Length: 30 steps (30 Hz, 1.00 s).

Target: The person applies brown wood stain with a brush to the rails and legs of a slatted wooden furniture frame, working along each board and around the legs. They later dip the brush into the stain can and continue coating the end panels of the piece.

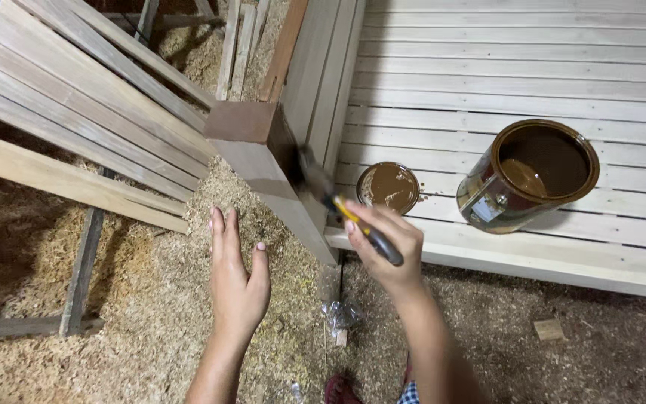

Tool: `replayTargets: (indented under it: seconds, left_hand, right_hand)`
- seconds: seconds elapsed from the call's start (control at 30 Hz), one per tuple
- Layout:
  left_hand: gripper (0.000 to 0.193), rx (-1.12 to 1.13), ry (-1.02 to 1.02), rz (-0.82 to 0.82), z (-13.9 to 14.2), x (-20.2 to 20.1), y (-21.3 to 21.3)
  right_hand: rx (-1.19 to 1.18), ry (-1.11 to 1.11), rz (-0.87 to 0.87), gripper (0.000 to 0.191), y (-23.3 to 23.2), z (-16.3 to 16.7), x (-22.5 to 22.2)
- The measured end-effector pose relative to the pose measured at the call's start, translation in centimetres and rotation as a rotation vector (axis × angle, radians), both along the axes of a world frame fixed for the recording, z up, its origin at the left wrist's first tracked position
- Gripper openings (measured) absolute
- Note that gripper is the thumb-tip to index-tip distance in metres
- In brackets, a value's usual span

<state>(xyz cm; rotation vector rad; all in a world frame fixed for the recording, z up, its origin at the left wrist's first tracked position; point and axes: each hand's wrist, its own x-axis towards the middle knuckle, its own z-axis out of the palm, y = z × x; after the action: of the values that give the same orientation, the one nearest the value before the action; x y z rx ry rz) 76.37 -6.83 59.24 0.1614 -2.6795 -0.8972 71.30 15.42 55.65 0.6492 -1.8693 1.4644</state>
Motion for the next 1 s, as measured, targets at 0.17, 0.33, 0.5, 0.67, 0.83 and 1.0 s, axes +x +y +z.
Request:
replayTargets:
  seconds: [0.17,0.33,0.5,0.67,0.83,1.0]
  left_hand:
    - [0.068,-0.005,-0.051,0.028,-0.4,0.1,-0.2]
    - [0.069,0.023,-0.118,0.066,-1.0,0.4,-0.8]
    - [0.067,-0.008,-0.071,0.038,-2.0,0.7,-1.0]
    - [0.068,0.104,-0.083,0.076,-2.7,1.2,-1.8]
    - [0.065,0.042,-0.004,0.045,-2.8,1.2,-2.3]
    - [0.066,0.053,-0.101,0.063,-3.1,0.8,-1.7]
  right_hand:
    - [-0.108,0.095,-0.033,0.021,-3.2,-2.1,0.9]
    - [0.056,0.033,-0.265,0.024,-8.6,-8.8,4.4]
    - [0.058,-0.33,-0.29,0.023,-8.9,-11.1,5.2]
    - [-0.045,-0.028,-0.323,0.02,-9.6,-6.1,5.4]
    - [0.185,0.096,-0.439,0.023,-10.2,-6.0,7.0]
    - [0.139,-0.197,-0.388,0.016,-11.4,-12.9,5.6]
